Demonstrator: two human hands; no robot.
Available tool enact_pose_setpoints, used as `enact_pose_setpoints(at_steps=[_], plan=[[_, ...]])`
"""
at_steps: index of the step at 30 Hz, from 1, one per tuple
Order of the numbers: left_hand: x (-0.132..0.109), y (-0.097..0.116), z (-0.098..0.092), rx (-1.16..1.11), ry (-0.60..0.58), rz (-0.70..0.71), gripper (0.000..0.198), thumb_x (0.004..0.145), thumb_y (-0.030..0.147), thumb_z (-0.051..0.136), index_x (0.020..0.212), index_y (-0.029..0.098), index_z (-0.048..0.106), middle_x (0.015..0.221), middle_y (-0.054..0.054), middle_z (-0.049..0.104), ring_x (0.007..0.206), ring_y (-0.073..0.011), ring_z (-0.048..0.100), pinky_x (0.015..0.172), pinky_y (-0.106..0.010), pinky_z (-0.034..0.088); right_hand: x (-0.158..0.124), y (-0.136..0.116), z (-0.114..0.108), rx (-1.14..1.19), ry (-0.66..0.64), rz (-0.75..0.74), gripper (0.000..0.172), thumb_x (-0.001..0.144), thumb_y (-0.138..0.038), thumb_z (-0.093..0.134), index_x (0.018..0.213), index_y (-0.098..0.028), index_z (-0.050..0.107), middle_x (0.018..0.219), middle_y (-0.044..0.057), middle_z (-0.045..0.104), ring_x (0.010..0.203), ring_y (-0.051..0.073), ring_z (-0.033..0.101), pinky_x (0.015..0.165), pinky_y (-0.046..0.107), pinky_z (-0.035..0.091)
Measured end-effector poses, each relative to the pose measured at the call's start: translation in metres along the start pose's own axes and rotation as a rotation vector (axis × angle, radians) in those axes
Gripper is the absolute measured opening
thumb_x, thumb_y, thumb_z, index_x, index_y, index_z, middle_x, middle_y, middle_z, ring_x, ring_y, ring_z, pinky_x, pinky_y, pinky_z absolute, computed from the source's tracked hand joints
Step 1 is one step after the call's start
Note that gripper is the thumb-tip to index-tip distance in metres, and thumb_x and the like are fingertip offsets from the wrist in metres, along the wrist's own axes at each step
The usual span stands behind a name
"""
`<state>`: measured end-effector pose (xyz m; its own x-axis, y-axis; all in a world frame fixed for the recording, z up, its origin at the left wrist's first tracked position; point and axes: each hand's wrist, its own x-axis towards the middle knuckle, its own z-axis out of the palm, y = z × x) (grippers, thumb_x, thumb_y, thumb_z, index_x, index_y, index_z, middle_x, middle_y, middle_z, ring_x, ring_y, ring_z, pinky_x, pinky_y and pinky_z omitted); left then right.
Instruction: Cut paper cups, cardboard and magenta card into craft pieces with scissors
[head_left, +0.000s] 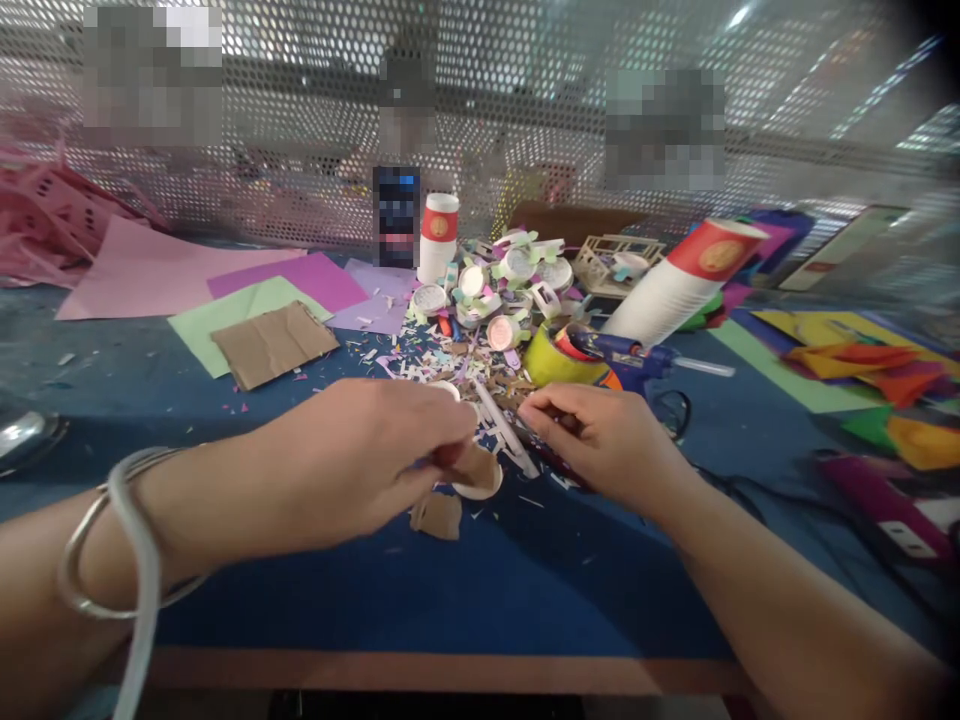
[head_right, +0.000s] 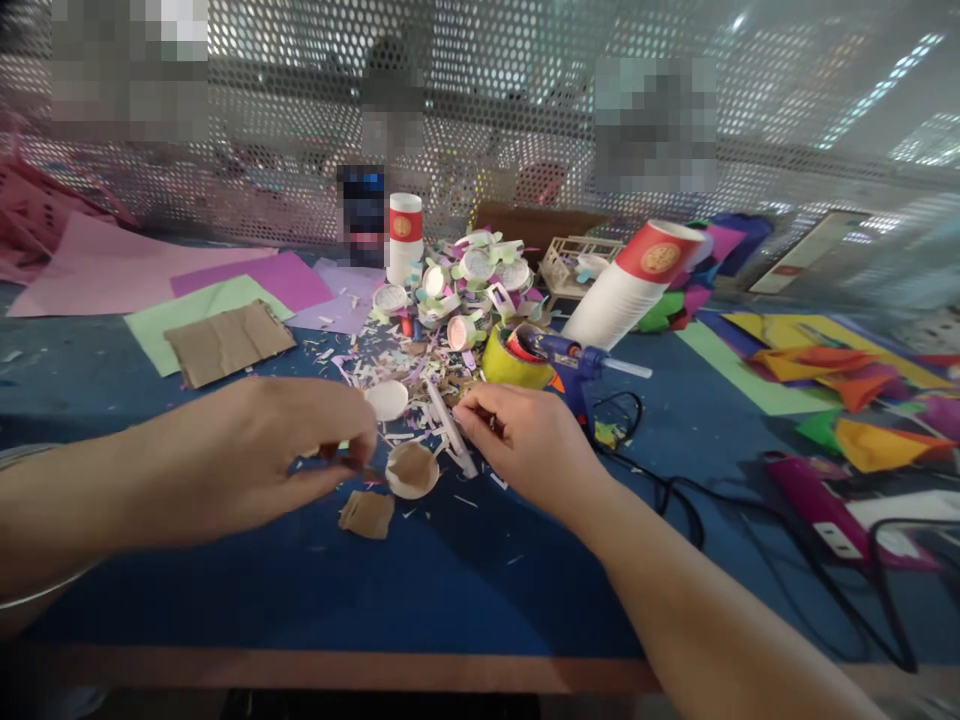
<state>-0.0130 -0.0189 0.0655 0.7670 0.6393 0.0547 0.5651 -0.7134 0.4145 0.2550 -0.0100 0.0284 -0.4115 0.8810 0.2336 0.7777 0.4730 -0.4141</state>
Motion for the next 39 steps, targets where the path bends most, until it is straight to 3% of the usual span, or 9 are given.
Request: enact_pose_setpoints(at_steps=[3, 5, 10, 13, 15, 18, 23, 31, 39], plan=[[-0.018, 0.002, 0.003, 0.139, -0.076, 0.07, 0.019, 0.087, 0.011, 0.057, 0.098, 0.026, 0.06, 0.092, 0.0, 0.066, 0.072, -0.0183, 0.059, 0.059, -0.033, 0.033, 0.0, -0.002, 0.001, -0.004, -0.033, 0.011, 0.022, 0.095, -0.03, 0.056, 0.082, -0.019, 0.07, 0.07, 0.001, 0.069, 0.057, 0.013, 0.057, 0.053, 0.025, 0.039], [-0.023, 0.004, 0.007, 0.141, -0.133, 0.065, 0.015, 0.091, 0.013, 0.053, 0.095, 0.026, 0.06, 0.086, 0.0, 0.066, 0.069, -0.0188, 0.058, 0.059, -0.034, 0.033, 0.0, -0.004, 0.001, -0.008, -0.047, 0.021, 0.023, 0.095, -0.03, 0.056, 0.082, -0.019, 0.071, 0.071, 0.002, 0.07, 0.057, 0.013, 0.058, 0.053, 0.025, 0.038], [-0.011, 0.016, 0.005, 0.103, -0.202, 0.063, 0.009, 0.09, 0.027, 0.067, 0.098, 0.025, 0.063, 0.097, -0.002, 0.067, 0.085, -0.0214, 0.062, 0.067, -0.033, 0.041, 0.001, -0.004, 0.0, -0.02, -0.07, 0.063, 0.024, 0.095, -0.033, 0.056, 0.082, -0.019, 0.07, 0.07, 0.001, 0.069, 0.057, 0.014, 0.059, 0.054, 0.025, 0.038], [-0.004, 0.019, 0.003, 0.154, -0.212, 0.063, 0.024, 0.08, 0.041, 0.079, 0.092, 0.024, 0.066, 0.095, -0.003, 0.066, 0.088, -0.0239, 0.062, 0.069, -0.034, 0.042, 0.002, -0.004, 0.0, -0.024, -0.077, 0.075, 0.025, 0.095, -0.034, 0.055, 0.081, -0.019, 0.069, 0.069, 0.001, 0.069, 0.056, 0.014, 0.058, 0.054, 0.025, 0.038], [-0.002, 0.02, 0.005, 0.158, -0.188, 0.094, 0.023, 0.081, 0.04, 0.079, 0.09, 0.024, 0.066, 0.092, -0.002, 0.066, 0.086, -0.023, 0.062, 0.066, -0.033, 0.041, 0.002, -0.004, 0.0, -0.025, -0.079, 0.076, 0.025, 0.095, -0.035, 0.055, 0.081, -0.019, 0.069, 0.069, 0.0, 0.069, 0.056, 0.014, 0.058, 0.053, 0.025, 0.038], [0.001, 0.017, 0.011, 0.177, -0.116, 0.095, 0.007, 0.093, 0.028, 0.064, 0.094, 0.021, 0.065, 0.093, -0.004, 0.064, 0.085, -0.021, 0.061, 0.066, -0.032, 0.042, 0.003, -0.003, 0.002, -0.012, -0.081, 0.067, 0.027, 0.096, -0.037, 0.055, 0.081, -0.02, 0.069, 0.068, 0.0, 0.068, 0.056, 0.014, 0.058, 0.052, 0.025, 0.037], [0.013, 0.008, 0.024, 0.186, 0.034, 0.034, 0.017, 0.095, 0.024, 0.057, 0.109, 0.016, 0.061, 0.114, -0.01, 0.06, 0.101, -0.0251, 0.057, 0.081, -0.036, 0.049, 0.001, -0.002, 0.003, 0.03, -0.08, 0.061, 0.029, 0.097, -0.04, 0.055, 0.081, -0.019, 0.07, 0.063, 0.0, 0.067, 0.049, 0.012, 0.054, 0.048, 0.025, 0.034], [0.025, 0.001, 0.044, 0.154, -0.003, 0.005, 0.027, 0.092, 0.039, 0.062, 0.104, 0.015, 0.064, 0.111, -0.012, 0.06, 0.102, -0.0284, 0.058, 0.082, -0.04, 0.05, 0.001, -0.004, 0.004, -0.017, -0.069, 0.063, 0.023, 0.095, -0.034, 0.056, 0.082, -0.02, 0.069, 0.067, 0.001, 0.067, 0.055, 0.014, 0.057, 0.052, 0.026, 0.037], [0.029, -0.004, 0.048, 0.04, 0.009, -0.014, 0.028, 0.084, 0.032, 0.06, 0.107, 0.016, 0.063, 0.11, -0.012, 0.059, 0.099, -0.0269, 0.06, 0.077, -0.037, 0.05, 0.001, -0.004, 0.005, -0.018, -0.051, 0.028, 0.023, 0.096, -0.03, 0.055, 0.082, -0.019, 0.069, 0.069, 0.002, 0.068, 0.057, 0.014, 0.058, 0.053, 0.026, 0.038]])
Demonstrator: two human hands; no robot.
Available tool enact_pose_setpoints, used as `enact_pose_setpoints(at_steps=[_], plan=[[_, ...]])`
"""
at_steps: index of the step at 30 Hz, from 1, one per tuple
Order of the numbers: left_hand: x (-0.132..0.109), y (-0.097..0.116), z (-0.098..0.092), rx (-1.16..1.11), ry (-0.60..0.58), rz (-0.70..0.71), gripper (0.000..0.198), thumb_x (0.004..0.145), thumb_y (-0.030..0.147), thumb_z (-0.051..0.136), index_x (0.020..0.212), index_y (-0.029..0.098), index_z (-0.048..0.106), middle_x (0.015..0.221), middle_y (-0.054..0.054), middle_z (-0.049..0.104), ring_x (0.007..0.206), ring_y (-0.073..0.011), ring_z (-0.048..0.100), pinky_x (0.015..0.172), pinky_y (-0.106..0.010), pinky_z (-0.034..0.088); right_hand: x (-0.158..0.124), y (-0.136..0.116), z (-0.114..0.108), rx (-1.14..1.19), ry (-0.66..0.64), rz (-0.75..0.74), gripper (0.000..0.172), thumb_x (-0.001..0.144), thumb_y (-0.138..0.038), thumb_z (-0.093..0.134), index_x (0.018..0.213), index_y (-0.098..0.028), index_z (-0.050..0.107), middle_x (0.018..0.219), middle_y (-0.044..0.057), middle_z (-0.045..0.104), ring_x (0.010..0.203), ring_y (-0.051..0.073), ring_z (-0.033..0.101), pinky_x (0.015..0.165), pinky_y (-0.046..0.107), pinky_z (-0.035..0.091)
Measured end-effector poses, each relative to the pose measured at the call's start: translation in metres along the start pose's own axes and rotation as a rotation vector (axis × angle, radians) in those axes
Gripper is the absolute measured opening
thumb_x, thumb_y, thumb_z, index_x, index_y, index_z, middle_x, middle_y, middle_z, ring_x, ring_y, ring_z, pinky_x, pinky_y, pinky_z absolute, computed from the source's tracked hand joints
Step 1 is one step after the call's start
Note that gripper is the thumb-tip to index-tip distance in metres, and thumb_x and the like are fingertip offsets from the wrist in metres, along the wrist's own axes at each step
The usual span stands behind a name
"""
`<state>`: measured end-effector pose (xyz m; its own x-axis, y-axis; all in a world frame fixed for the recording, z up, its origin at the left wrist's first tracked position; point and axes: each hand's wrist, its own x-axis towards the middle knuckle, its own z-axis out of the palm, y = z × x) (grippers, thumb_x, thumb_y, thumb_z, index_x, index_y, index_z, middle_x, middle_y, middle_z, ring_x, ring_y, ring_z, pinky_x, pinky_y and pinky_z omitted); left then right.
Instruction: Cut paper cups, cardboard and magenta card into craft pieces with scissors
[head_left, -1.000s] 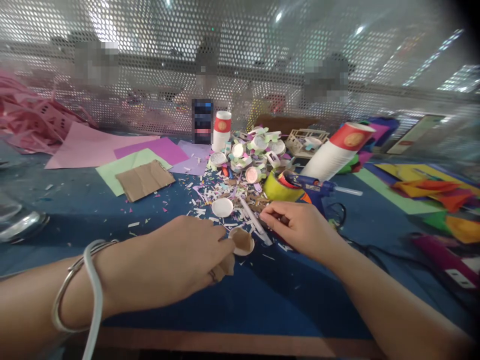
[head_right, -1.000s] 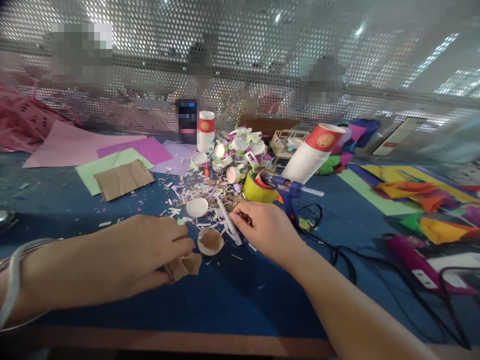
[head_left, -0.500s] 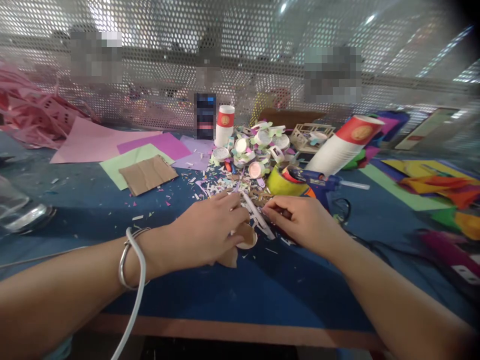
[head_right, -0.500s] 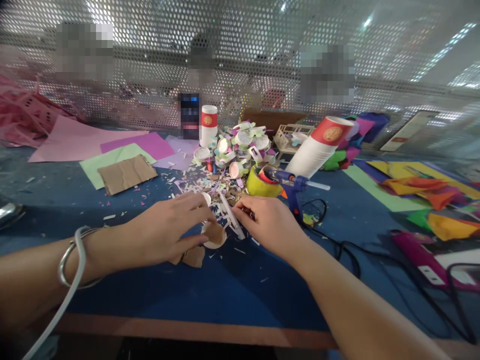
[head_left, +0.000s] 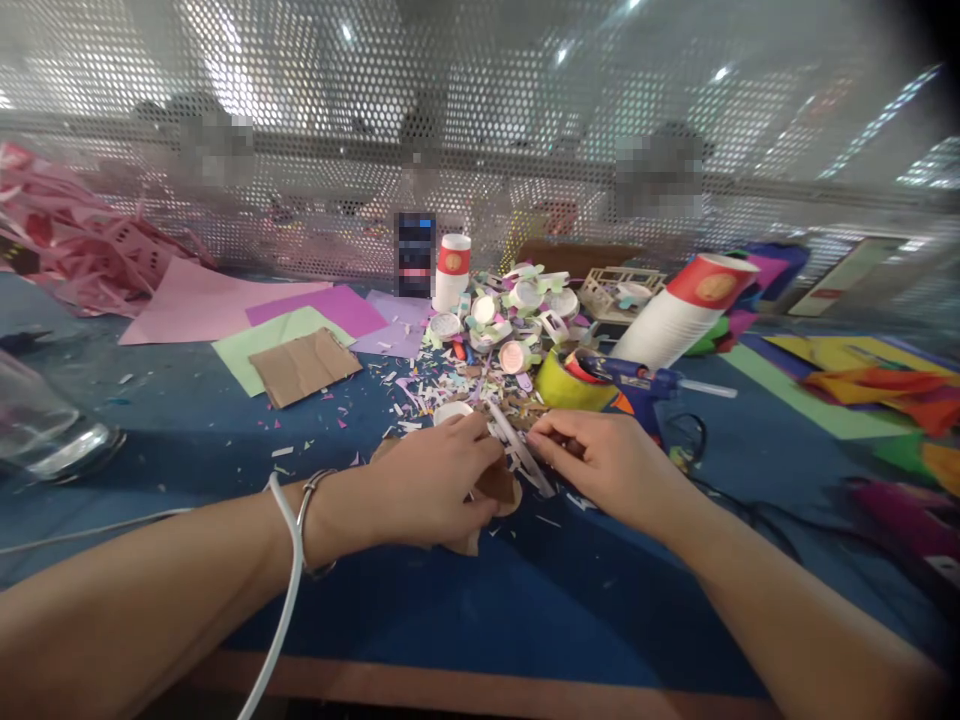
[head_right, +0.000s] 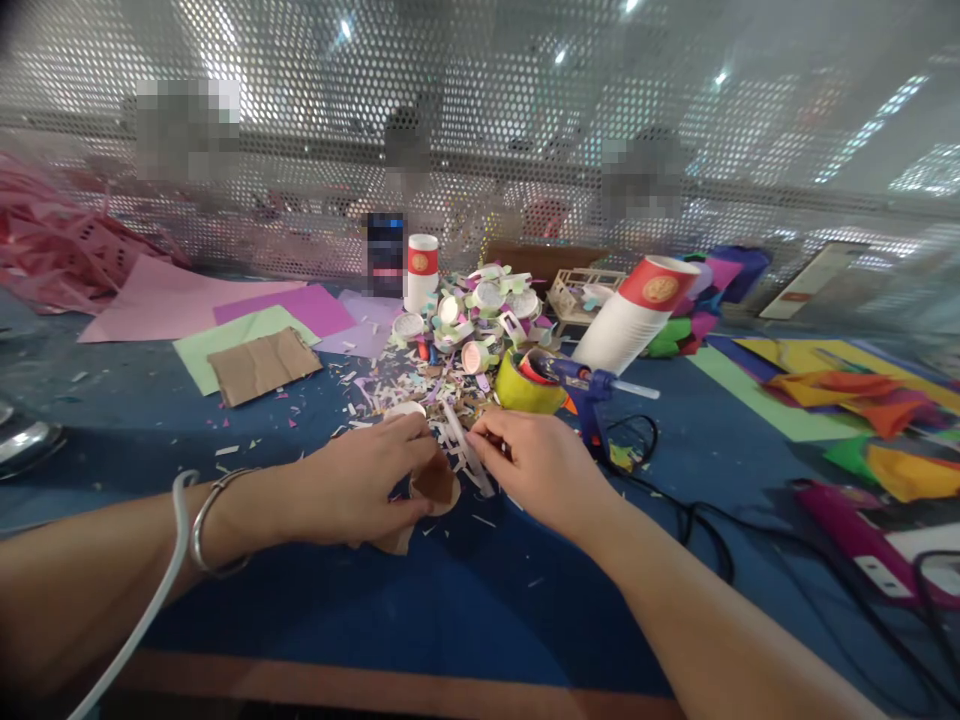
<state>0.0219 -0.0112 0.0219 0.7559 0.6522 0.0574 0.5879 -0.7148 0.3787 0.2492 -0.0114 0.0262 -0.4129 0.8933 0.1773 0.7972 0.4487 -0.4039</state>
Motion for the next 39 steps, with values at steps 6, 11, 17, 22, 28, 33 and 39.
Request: enact_pose_setpoints(at_steps=[6, 11, 17, 22, 28, 33, 39], plan=[[0.009, -0.006, 0.003, -0.048, -0.006, -0.036, 0.028, 0.081, 0.036, 0.061, 0.1, 0.016, 0.064, 0.104, -0.011, 0.058, 0.097, -0.0274, 0.058, 0.08, -0.038, 0.048, -0.001, 0.0, -0.001, 0.006, -0.018, 0.025, 0.024, 0.096, -0.034, 0.055, 0.082, -0.02, 0.069, 0.07, 0.001, 0.068, 0.057, 0.014, 0.057, 0.053, 0.026, 0.036], [0.013, -0.011, 0.005, -0.124, -0.004, -0.061, 0.034, 0.076, 0.039, 0.068, 0.1, 0.017, 0.061, 0.108, -0.011, 0.057, 0.097, -0.027, 0.057, 0.077, -0.037, 0.045, 0.0, 0.001, -0.003, -0.004, -0.017, 0.075, 0.025, 0.095, -0.037, 0.055, 0.081, -0.021, 0.067, 0.063, -0.001, 0.065, 0.048, 0.012, 0.052, 0.05, 0.027, 0.033], [0.011, -0.01, 0.005, -0.262, 0.068, -0.066, 0.015, 0.077, 0.023, 0.064, 0.09, 0.019, 0.059, 0.088, -0.004, 0.063, 0.078, -0.0189, 0.055, 0.066, -0.03, 0.037, 0.001, 0.003, -0.009, -0.086, -0.093, 0.147, 0.025, 0.095, -0.037, 0.054, 0.083, -0.022, 0.069, 0.064, 0.0, 0.067, 0.052, 0.014, 0.056, 0.053, 0.028, 0.034], [0.01, -0.016, 0.004, -0.589, 0.29, -0.184, 0.014, 0.082, 0.027, 0.067, 0.091, 0.019, 0.059, 0.083, -0.003, 0.066, 0.068, -0.0141, 0.056, 0.062, -0.028, 0.04, 0.001, 0.006, -0.012, -0.221, -0.209, 0.168, 0.027, 0.094, -0.038, 0.053, 0.081, -0.02, 0.068, 0.072, 0.005, 0.07, 0.064, 0.019, 0.062, 0.056, 0.03, 0.033], [0.01, -0.022, 0.004, -1.09, 0.397, -0.309, 0.02, 0.085, 0.027, 0.069, 0.1, 0.014, 0.064, 0.087, -0.005, 0.067, 0.07, -0.0131, 0.06, 0.066, -0.028, 0.047, -0.001, 0.007, -0.011, -0.281, -0.339, 0.158, 0.017, 0.087, -0.031, 0.059, 0.075, -0.021, 0.064, 0.07, 0.004, 0.068, 0.061, 0.017, 0.058, 0.053, 0.03, 0.03], [0.008, -0.02, 0.004, -1.245, 0.349, -0.392, 0.019, 0.083, 0.022, 0.072, 0.099, 0.013, 0.067, 0.087, -0.004, 0.067, 0.072, -0.0117, 0.061, 0.069, -0.026, 0.046, -0.001, 0.011, -0.011, -0.292, -0.293, 0.189, 0.014, 0.081, -0.026, 0.058, 0.068, -0.021, 0.06, 0.065, 0.003, 0.065, 0.057, 0.016, 0.054, 0.052, 0.031, 0.028], [0.005, -0.013, 0.002, -1.417, 0.278, -0.488, 0.016, 0.086, 0.026, 0.071, 0.097, 0.014, 0.067, 0.083, -0.003, 0.067, 0.072, -0.0112, 0.062, 0.064, -0.023, 0.043, -0.001, 0.008, -0.014, -0.126, -0.098, 0.179, 0.019, 0.085, -0.029, 0.056, 0.069, -0.021, 0.052, 0.058, -0.002, 0.056, 0.053, 0.013, 0.049, 0.052, 0.029, 0.032]])
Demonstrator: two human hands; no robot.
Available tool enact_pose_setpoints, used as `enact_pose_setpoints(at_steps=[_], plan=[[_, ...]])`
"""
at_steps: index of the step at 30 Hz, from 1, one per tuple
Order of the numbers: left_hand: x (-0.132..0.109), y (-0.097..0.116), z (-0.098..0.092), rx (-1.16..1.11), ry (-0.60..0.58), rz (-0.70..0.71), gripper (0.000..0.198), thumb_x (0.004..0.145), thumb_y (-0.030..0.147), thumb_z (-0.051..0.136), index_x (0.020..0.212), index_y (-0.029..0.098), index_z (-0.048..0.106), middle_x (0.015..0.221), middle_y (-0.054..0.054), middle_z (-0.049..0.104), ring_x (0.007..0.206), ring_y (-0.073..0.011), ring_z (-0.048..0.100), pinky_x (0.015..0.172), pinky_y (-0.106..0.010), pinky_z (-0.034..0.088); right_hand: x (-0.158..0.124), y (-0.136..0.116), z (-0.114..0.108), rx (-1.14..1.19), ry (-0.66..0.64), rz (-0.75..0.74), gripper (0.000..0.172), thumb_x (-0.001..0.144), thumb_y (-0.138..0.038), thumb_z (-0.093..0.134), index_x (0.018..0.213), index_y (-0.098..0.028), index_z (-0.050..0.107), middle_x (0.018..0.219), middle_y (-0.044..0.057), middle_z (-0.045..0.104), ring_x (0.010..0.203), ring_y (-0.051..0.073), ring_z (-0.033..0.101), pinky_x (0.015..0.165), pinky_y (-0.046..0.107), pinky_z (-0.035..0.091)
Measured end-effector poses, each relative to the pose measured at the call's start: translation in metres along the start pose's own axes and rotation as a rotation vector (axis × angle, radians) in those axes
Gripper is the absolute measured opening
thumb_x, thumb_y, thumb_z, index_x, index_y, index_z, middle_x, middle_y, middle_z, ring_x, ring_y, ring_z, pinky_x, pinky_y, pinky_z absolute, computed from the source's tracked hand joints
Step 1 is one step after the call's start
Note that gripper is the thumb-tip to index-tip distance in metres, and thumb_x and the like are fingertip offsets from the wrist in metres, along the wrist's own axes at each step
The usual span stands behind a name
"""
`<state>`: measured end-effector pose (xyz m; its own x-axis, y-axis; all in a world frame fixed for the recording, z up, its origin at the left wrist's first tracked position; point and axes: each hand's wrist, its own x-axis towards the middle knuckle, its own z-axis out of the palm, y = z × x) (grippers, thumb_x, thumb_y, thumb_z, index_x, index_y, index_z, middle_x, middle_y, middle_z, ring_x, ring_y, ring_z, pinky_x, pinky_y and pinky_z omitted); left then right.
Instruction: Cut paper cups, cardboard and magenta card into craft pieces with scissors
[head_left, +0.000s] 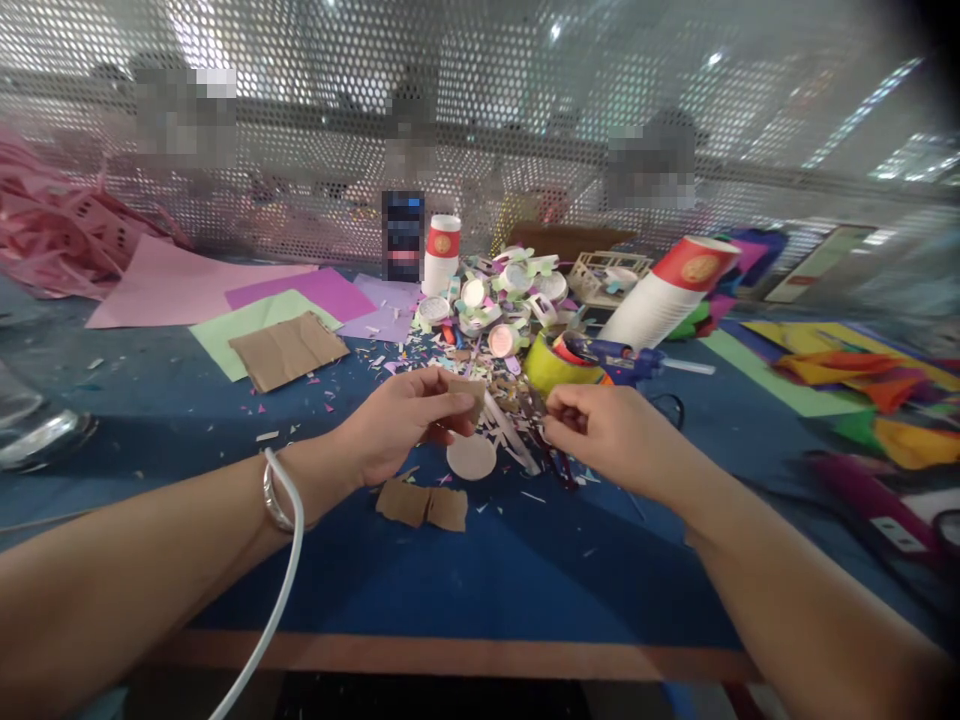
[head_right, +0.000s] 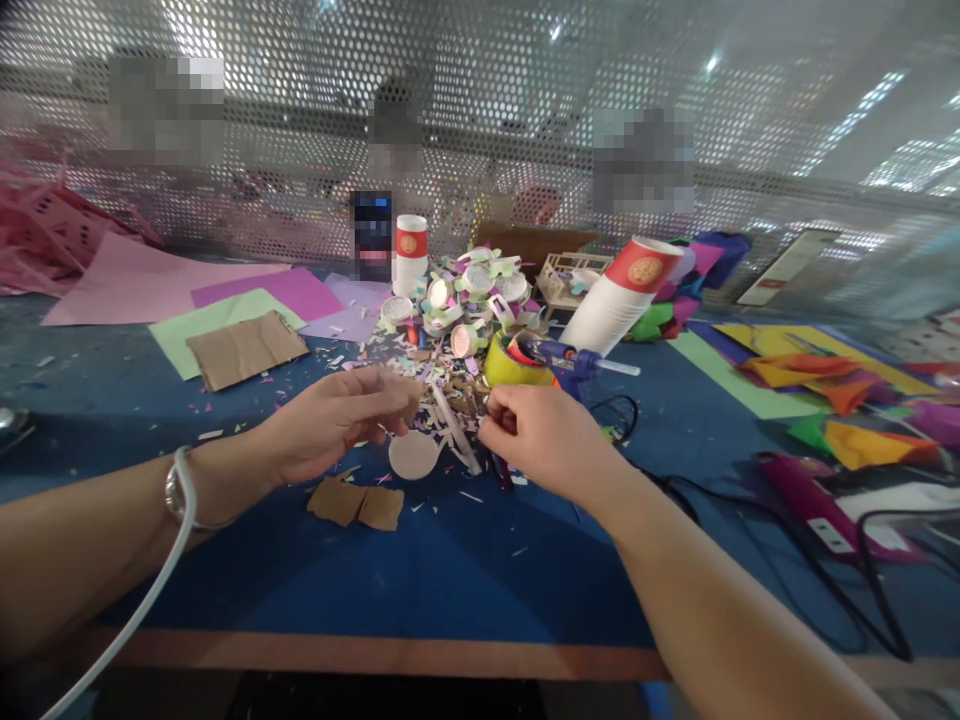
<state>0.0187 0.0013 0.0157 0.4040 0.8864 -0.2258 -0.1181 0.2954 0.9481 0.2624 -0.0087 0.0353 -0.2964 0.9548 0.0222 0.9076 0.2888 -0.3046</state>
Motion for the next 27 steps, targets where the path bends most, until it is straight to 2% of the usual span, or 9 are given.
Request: enact_pose_setpoints(at_steps=[3, 7, 10, 13, 16, 19, 21, 25, 27], plan=[[-0.002, 0.0, 0.003, -0.057, -0.002, -0.048, 0.011, 0.086, 0.021, 0.07, 0.095, 0.015, 0.067, 0.086, -0.002, 0.069, 0.074, -0.0129, 0.068, 0.063, -0.024, 0.044, -0.002, -0.005, 0.001, 0.158, 0.091, -0.05, 0.019, 0.088, -0.029, 0.056, 0.071, -0.021, 0.051, 0.058, -0.004, 0.05, 0.053, 0.011, 0.045, 0.051, 0.027, 0.034], [-0.001, -0.002, 0.005, -0.136, 0.04, 0.001, 0.011, 0.078, 0.009, 0.074, 0.088, 0.013, 0.07, 0.088, -0.004, 0.073, 0.087, -0.0147, 0.07, 0.084, -0.027, 0.049, -0.005, -0.011, 0.004, 0.312, 0.142, -0.079, 0.022, 0.092, -0.03, 0.055, 0.073, -0.021, 0.047, 0.058, -0.006, 0.039, 0.049, 0.009, 0.035, 0.046, 0.025, 0.028], [0.0, -0.001, 0.006, -0.17, 0.048, 0.051, 0.017, 0.075, 0.015, 0.08, 0.092, 0.012, 0.074, 0.096, -0.007, 0.075, 0.098, -0.0179, 0.069, 0.097, -0.03, 0.047, -0.006, -0.013, 0.007, 0.393, 0.15, -0.077, 0.023, 0.094, -0.032, 0.053, 0.074, -0.022, 0.046, 0.06, -0.006, 0.037, 0.049, 0.009, 0.034, 0.045, 0.025, 0.027], [-0.003, 0.001, 0.008, -0.25, 0.045, 0.111, 0.014, 0.08, 0.022, 0.077, 0.086, 0.01, 0.076, 0.099, -0.01, 0.076, 0.104, -0.0201, 0.068, 0.101, -0.031, 0.046, -0.006, -0.017, 0.008, 0.485, 0.142, -0.062, 0.023, 0.095, -0.033, 0.052, 0.076, -0.022, 0.046, 0.061, -0.006, 0.039, 0.05, 0.009, 0.035, 0.047, 0.026, 0.029], [-0.005, 0.003, 0.01, -0.241, 0.074, 0.084, 0.01, 0.082, 0.017, 0.074, 0.088, 0.01, 0.075, 0.093, -0.009, 0.076, 0.092, -0.0171, 0.07, 0.093, -0.03, 0.05, -0.007, -0.022, 0.008, 0.579, 0.132, -0.051, 0.023, 0.095, -0.032, 0.052, 0.076, -0.021, 0.048, 0.062, -0.005, 0.042, 0.052, 0.009, 0.036, 0.047, 0.026, 0.03], [-0.005, 0.003, 0.011, -0.212, 0.084, 0.074, 0.025, 0.078, 0.007, 0.074, 0.102, 0.013, 0.072, 0.096, -0.005, 0.075, 0.083, -0.0132, 0.069, 0.084, -0.028, 0.051, -0.008, -0.028, 0.008, 0.674, 0.131, -0.057, 0.022, 0.094, -0.032, 0.054, 0.075, -0.021, 0.051, 0.062, -0.004, 0.044, 0.052, 0.01, 0.039, 0.048, 0.025, 0.031], [-0.004, 0.002, 0.011, -0.225, 0.07, 0.083, 0.031, 0.079, 0.003, 0.071, 0.108, 0.014, 0.07, 0.098, -0.004, 0.074, 0.084, -0.0124, 0.069, 0.086, -0.027, 0.051, -0.007, -0.03, 0.01, 0.742, 0.111, -0.053, 0.02, 0.094, -0.031, 0.056, 0.077, -0.021, 0.053, 0.063, -0.004, 0.049, 0.054, 0.01, 0.043, 0.05, 0.025, 0.035], [-0.005, 0.001, 0.012, -0.222, 0.012, 0.029, 0.023, 0.081, 0.004, 0.068, 0.102, 0.012, 0.068, 0.086, -0.004, 0.072, 0.078, -0.0152, 0.07, 0.085, -0.032, 0.052, -0.007, -0.028, 0.015, 0.907, 0.07, -0.045, 0.018, 0.095, -0.032, 0.058, 0.081, -0.02, 0.056, 0.07, -0.001, 0.057, 0.063, 0.013, 0.055, 0.059, 0.026, 0.046], [-0.006, 0.001, 0.012, -0.207, 0.003, 0.006, 0.021, 0.08, 0.004, 0.068, 0.1, 0.012, 0.067, 0.086, -0.005, 0.072, 0.078, -0.0158, 0.07, 0.083, -0.032, 0.051, -0.007, -0.027, 0.018, 1.012, 0.054, -0.02, 0.017, 0.096, -0.033, 0.058, 0.085, -0.021, 0.056, 0.074, 0.0, 0.06, 0.066, 0.014, 0.059, 0.061, 0.027, 0.05]])
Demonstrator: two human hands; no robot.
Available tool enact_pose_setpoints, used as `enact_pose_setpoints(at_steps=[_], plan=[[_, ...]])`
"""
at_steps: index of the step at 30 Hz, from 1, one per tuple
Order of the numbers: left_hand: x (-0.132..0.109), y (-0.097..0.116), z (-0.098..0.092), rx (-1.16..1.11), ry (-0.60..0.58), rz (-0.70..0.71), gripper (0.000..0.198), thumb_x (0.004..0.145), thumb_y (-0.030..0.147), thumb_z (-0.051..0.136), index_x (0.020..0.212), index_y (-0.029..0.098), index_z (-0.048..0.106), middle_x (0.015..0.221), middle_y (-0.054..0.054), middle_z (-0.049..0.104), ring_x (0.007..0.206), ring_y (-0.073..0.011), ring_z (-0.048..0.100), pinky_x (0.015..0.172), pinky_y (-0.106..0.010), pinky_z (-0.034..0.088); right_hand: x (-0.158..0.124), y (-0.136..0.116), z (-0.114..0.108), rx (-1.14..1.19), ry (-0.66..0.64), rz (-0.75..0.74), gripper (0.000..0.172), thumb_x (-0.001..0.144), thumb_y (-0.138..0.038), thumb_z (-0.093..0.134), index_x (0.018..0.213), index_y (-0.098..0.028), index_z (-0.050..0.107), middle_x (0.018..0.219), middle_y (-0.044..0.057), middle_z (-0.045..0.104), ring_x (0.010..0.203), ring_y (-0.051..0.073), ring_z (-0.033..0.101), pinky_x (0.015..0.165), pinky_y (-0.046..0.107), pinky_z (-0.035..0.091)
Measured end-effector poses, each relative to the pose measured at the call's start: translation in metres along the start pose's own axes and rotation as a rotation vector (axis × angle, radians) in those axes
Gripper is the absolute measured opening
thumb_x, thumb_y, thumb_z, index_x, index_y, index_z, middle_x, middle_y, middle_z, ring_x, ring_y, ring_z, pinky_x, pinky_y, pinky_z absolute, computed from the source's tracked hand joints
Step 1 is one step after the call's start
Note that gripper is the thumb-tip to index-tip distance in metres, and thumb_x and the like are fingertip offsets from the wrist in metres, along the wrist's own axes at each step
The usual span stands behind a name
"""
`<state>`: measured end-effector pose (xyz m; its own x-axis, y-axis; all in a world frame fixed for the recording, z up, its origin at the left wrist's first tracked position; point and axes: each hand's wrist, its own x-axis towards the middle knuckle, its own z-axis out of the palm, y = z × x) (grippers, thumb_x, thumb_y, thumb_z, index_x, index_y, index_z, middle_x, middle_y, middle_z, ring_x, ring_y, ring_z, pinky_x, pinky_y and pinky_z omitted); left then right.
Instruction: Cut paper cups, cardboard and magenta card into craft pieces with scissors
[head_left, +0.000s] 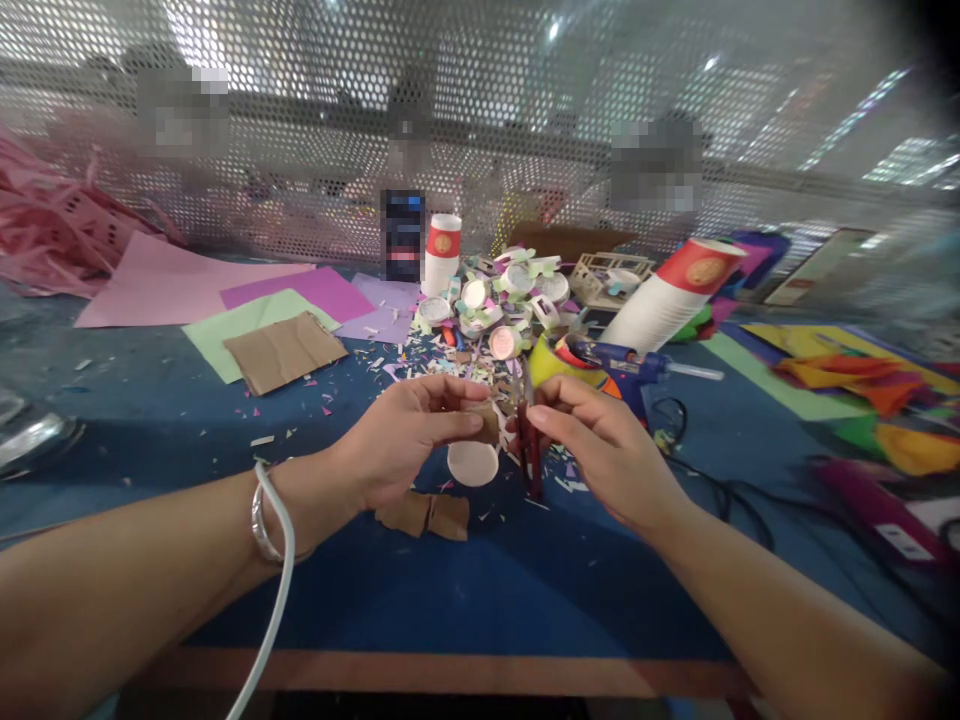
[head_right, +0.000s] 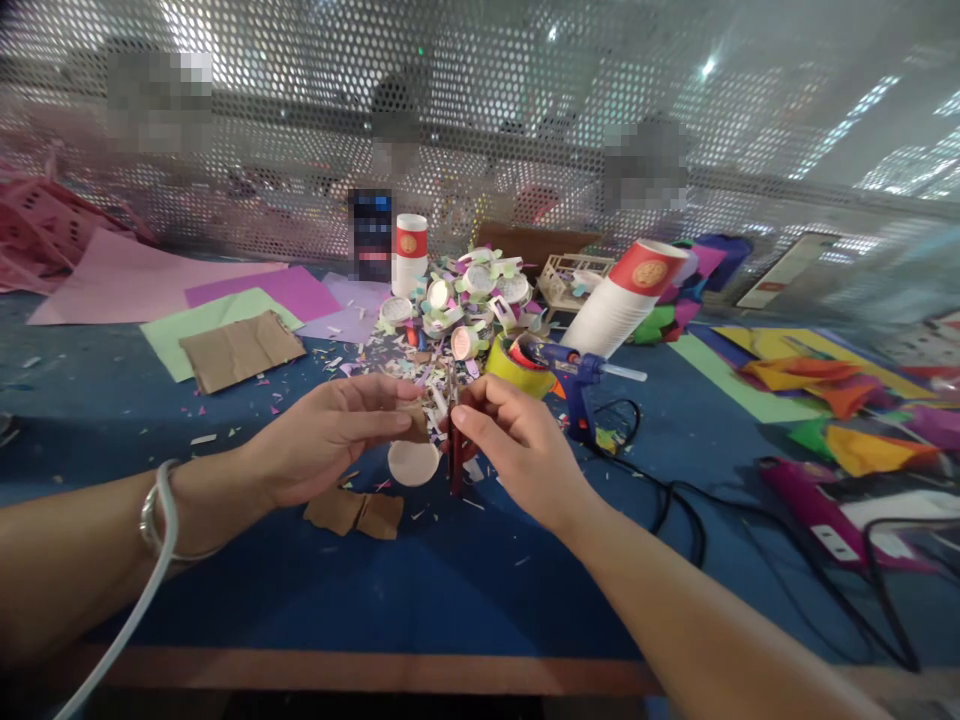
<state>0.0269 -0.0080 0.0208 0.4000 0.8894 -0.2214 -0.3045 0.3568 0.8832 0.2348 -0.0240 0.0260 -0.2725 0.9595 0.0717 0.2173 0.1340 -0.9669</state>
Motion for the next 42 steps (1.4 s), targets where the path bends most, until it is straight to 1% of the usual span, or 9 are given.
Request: enact_pose_setpoints(at_steps=[4, 7, 10, 14, 18, 26, 34, 39, 42], plan=[[-0.001, 0.003, 0.0, 0.044, 0.038, 0.043, 0.014, 0.082, 0.005, 0.068, 0.093, 0.013, 0.066, 0.087, -0.003, 0.069, 0.079, -0.0126, 0.066, 0.078, -0.026, 0.048, -0.001, 0.005, 0.002, 0.198, 0.03, 0.079, 0.015, 0.095, -0.036, 0.06, 0.093, -0.022, 0.056, 0.082, 0.002, 0.064, 0.068, 0.016, 0.064, 0.057, 0.029, 0.055], [0.0, 0.004, -0.001, 0.051, 0.026, 0.114, 0.007, 0.084, 0.007, 0.067, 0.083, 0.013, 0.064, 0.081, -0.001, 0.064, 0.077, -0.0107, 0.061, 0.08, -0.026, 0.046, 0.0, 0.005, 0.003, 0.24, 0.084, 0.101, 0.012, 0.094, -0.033, 0.06, 0.094, -0.022, 0.055, 0.085, 0.002, 0.063, 0.067, 0.015, 0.066, 0.059, 0.029, 0.056], [0.001, 0.002, -0.002, 0.058, 0.008, 0.091, 0.006, 0.083, 0.009, 0.069, 0.083, 0.013, 0.064, 0.083, -0.002, 0.065, 0.079, -0.0113, 0.061, 0.082, -0.027, 0.047, 0.002, 0.004, 0.004, 0.25, 0.102, 0.148, 0.012, 0.093, -0.031, 0.06, 0.095, -0.022, 0.052, 0.083, 0.002, 0.062, 0.064, 0.015, 0.066, 0.056, 0.027, 0.054], [0.001, 0.0, -0.002, 0.018, -0.016, 0.035, 0.009, 0.084, 0.014, 0.071, 0.081, 0.013, 0.062, 0.085, -0.003, 0.066, 0.082, -0.0124, 0.064, 0.083, -0.028, 0.05, 0.004, 0.003, 0.005, 0.286, 0.104, 0.172, 0.013, 0.093, -0.029, 0.058, 0.102, -0.023, 0.05, 0.079, -0.001, 0.061, 0.056, 0.012, 0.061, 0.047, 0.023, 0.048], [0.001, 0.0, -0.002, -0.032, 0.011, 0.023, 0.013, 0.083, 0.014, 0.071, 0.079, 0.014, 0.059, 0.084, -0.003, 0.068, 0.084, -0.0153, 0.068, 0.082, -0.03, 0.052, 0.003, 0.002, 0.008, 0.271, 0.08, 0.177, 0.016, 0.093, -0.027, 0.055, 0.108, -0.022, 0.053, 0.078, -0.001, 0.06, 0.051, 0.009, 0.052, 0.039, 0.019, 0.037], [0.002, 0.0, -0.001, -0.071, 0.012, -0.014, 0.015, 0.085, 0.014, 0.072, 0.08, 0.014, 0.058, 0.085, -0.003, 0.071, 0.084, -0.0163, 0.073, 0.075, -0.026, 0.053, 0.0, 0.003, 0.012, 0.229, 0.006, 0.154, 0.026, 0.095, -0.036, 0.059, 0.117, -0.021, 0.056, 0.079, 0.0, 0.06, 0.045, 0.005, 0.041, 0.037, 0.02, 0.024], [0.005, -0.004, -0.003, -0.079, 0.046, -0.022, 0.011, 0.087, 0.019, 0.072, 0.092, 0.014, 0.064, 0.094, -0.006, 0.073, 0.09, -0.0171, 0.073, 0.073, -0.025, 0.051, 0.0, 0.0, 0.012, 0.231, 0.053, 0.143, 0.028, 0.091, -0.041, 0.068, 0.105, -0.018, 0.064, 0.067, -0.003, 0.053, 0.042, 0.003, 0.032, 0.04, 0.024, 0.019], [0.003, -0.007, 0.0, -0.121, 0.023, -0.021, 0.013, 0.083, 0.016, 0.075, 0.084, 0.014, 0.062, 0.087, -0.003, 0.07, 0.084, -0.0131, 0.069, 0.069, -0.021, 0.047, -0.001, 0.0, 0.012, 0.259, 0.01, 0.177, 0.029, 0.088, -0.043, 0.07, 0.1, -0.018, 0.065, 0.065, -0.004, 0.049, 0.043, 0.003, 0.029, 0.039, 0.024, 0.015], [0.001, -0.009, 0.003, -0.159, -0.016, -0.031, 0.013, 0.083, 0.012, 0.073, 0.08, 0.014, 0.06, 0.084, -0.002, 0.069, 0.081, -0.0117, 0.068, 0.072, -0.022, 0.049, -0.002, 0.002, 0.012, 0.273, -0.01, 0.181, 0.028, 0.089, -0.043, 0.07, 0.1, -0.018, 0.064, 0.063, -0.005, 0.047, 0.042, 0.003, 0.028, 0.039, 0.023, 0.015]])
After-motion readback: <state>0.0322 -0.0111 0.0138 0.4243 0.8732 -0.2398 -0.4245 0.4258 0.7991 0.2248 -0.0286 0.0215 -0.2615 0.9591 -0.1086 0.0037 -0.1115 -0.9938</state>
